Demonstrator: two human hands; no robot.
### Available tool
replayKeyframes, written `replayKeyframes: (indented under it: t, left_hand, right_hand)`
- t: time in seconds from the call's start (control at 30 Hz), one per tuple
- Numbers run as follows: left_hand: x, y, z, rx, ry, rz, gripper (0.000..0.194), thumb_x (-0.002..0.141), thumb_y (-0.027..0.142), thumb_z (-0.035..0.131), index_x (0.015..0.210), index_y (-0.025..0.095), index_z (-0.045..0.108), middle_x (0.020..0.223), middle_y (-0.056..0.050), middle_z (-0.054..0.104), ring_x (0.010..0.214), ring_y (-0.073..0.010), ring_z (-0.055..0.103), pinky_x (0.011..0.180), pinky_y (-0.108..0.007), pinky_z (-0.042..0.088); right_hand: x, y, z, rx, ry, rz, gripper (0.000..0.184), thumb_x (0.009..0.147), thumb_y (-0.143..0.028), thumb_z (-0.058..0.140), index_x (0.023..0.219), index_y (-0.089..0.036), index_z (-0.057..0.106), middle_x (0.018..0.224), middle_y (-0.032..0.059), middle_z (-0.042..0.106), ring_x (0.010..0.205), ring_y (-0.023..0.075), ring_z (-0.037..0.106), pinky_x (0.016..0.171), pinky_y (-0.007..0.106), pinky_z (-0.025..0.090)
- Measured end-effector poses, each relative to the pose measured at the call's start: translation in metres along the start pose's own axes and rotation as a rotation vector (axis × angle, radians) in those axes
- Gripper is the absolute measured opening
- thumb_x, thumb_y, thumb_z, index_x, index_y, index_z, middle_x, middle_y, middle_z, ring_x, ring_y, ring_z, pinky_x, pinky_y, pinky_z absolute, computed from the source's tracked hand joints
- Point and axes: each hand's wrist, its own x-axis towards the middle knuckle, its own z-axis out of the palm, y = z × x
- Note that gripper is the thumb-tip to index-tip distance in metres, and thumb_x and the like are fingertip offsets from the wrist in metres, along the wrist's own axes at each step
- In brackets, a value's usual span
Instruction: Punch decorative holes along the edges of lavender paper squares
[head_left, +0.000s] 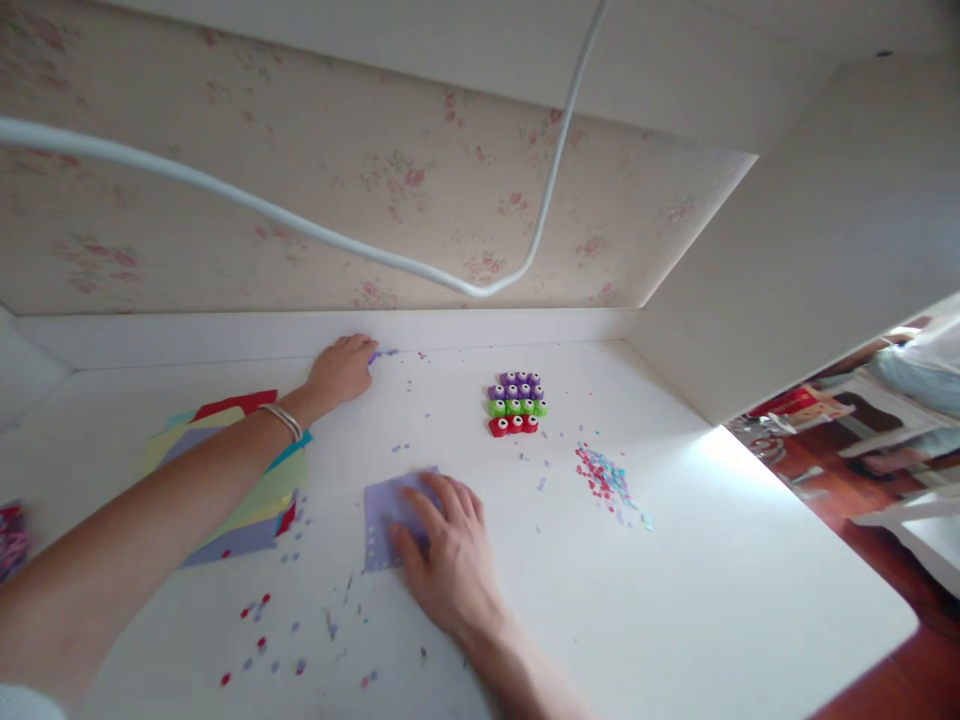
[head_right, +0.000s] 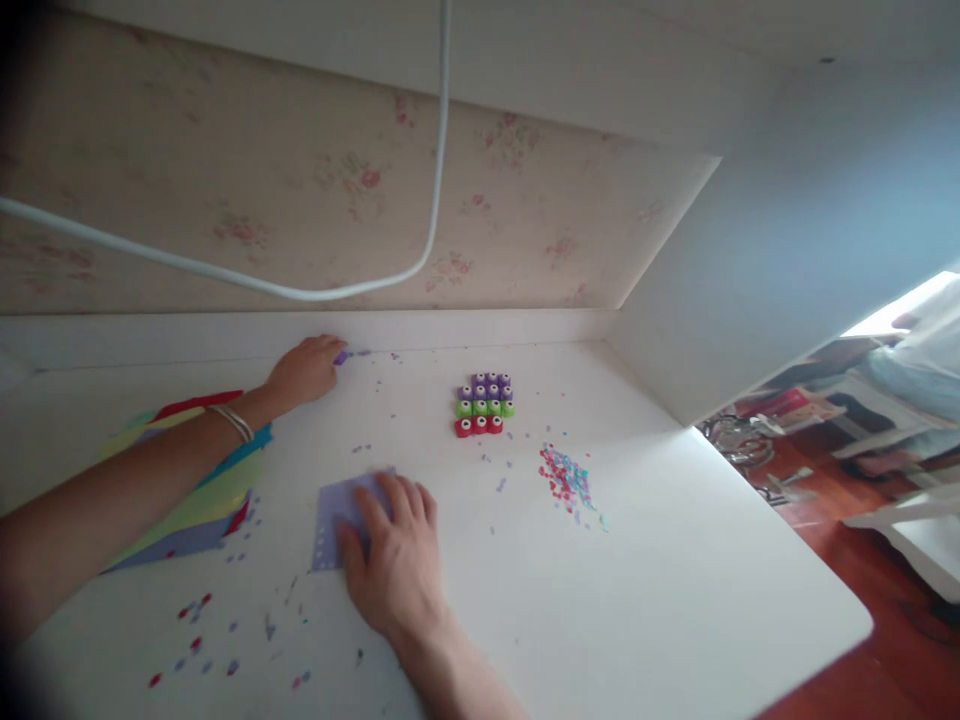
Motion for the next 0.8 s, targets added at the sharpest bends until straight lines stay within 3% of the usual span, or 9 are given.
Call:
replayKeyframes:
  t: [0.13,0.23,0.33,0.5,0.6,0.7,0.8]
  left_hand:
    - [-0.007,-0.010,-0.002,-0.019,-0.123,0.044,0.048,0.077,0.001,0.040,0.115,0.016,0.065,0.121,-0.010,0.057,0.101,-0.0213,0.059,0.091,-0.030,0.044]
    - [-0.019,-0.013,-0.011,-0.029,-0.189,0.046,0.040,0.081,0.007,0.043,0.110,0.018,0.067,0.115,-0.010,0.058,0.090,-0.0210,0.062,0.082,-0.031,0.047]
    - [-0.039,-0.012,-0.023,-0.048,-0.246,0.057,0.030,0.087,0.022,0.047,0.107,0.019,0.069,0.109,-0.010,0.060,0.089,-0.0226,0.063,0.080,-0.032,0.047]
    - [-0.093,0.009,-0.041,-0.109,-0.308,0.104,0.027,0.087,0.040,0.055,0.096,0.021,0.071,0.100,-0.008,0.067,0.097,-0.0249,0.063,0.081,-0.031,0.045]
    - [-0.132,0.026,-0.048,-0.154,-0.316,0.101,0.027,0.085,0.043,0.058,0.098,0.023,0.070,0.097,-0.007,0.068,0.096,-0.0253,0.064,0.079,-0.031,0.046]
    - [-0.170,0.037,-0.051,-0.299,-0.285,0.078,0.020,0.082,0.037,0.064,0.099,0.026,0.068,0.091,-0.004,0.068,0.089,-0.0230,0.065,0.078,-0.031,0.047]
    - [-0.201,0.042,-0.050,-0.428,-0.198,0.004,0.021,0.085,0.029,0.059,0.105,0.028,0.067,0.100,-0.003,0.068,0.090,-0.0203,0.065,0.084,-0.032,0.048]
  right_hand:
    - [-0.003,0.010,0.013,-0.079,0.081,0.112,0.061,0.089,-0.043,0.054,0.139,-0.009,0.045,0.148,0.0195,0.038,0.139,0.0337,0.029,0.110,0.052,0.035]
    - [-0.005,0.016,0.019,-0.137,0.068,0.130,0.069,0.087,-0.047,0.055,0.139,-0.003,0.044,0.152,0.0221,0.031,0.142,0.0359,0.022,0.112,0.053,0.032]
    - [-0.005,0.018,0.017,-0.158,0.031,0.125,0.066,0.087,-0.047,0.054,0.135,-0.002,0.051,0.149,0.0213,0.037,0.142,0.0344,0.025,0.114,0.050,0.032]
    - [-0.005,0.018,0.009,-0.145,0.004,0.083,0.056,0.089,-0.046,0.052,0.132,-0.011,0.055,0.144,0.0153,0.047,0.137,0.0303,0.035,0.112,0.047,0.035]
    - [-0.005,0.022,0.009,-0.156,0.064,0.110,0.065,0.089,-0.053,0.050,0.139,-0.011,0.047,0.147,0.0163,0.042,0.141,0.0322,0.027,0.111,0.051,0.033]
    - [-0.004,0.029,0.011,-0.205,0.087,0.157,0.077,0.086,-0.056,0.053,0.140,-0.002,0.043,0.150,0.0228,0.036,0.144,0.0361,0.021,0.113,0.052,0.029]
    - [-0.002,0.034,0.010,-0.213,0.054,0.137,0.064,0.086,-0.048,0.055,0.133,-0.005,0.053,0.146,0.0216,0.042,0.140,0.0349,0.030,0.114,0.050,0.027]
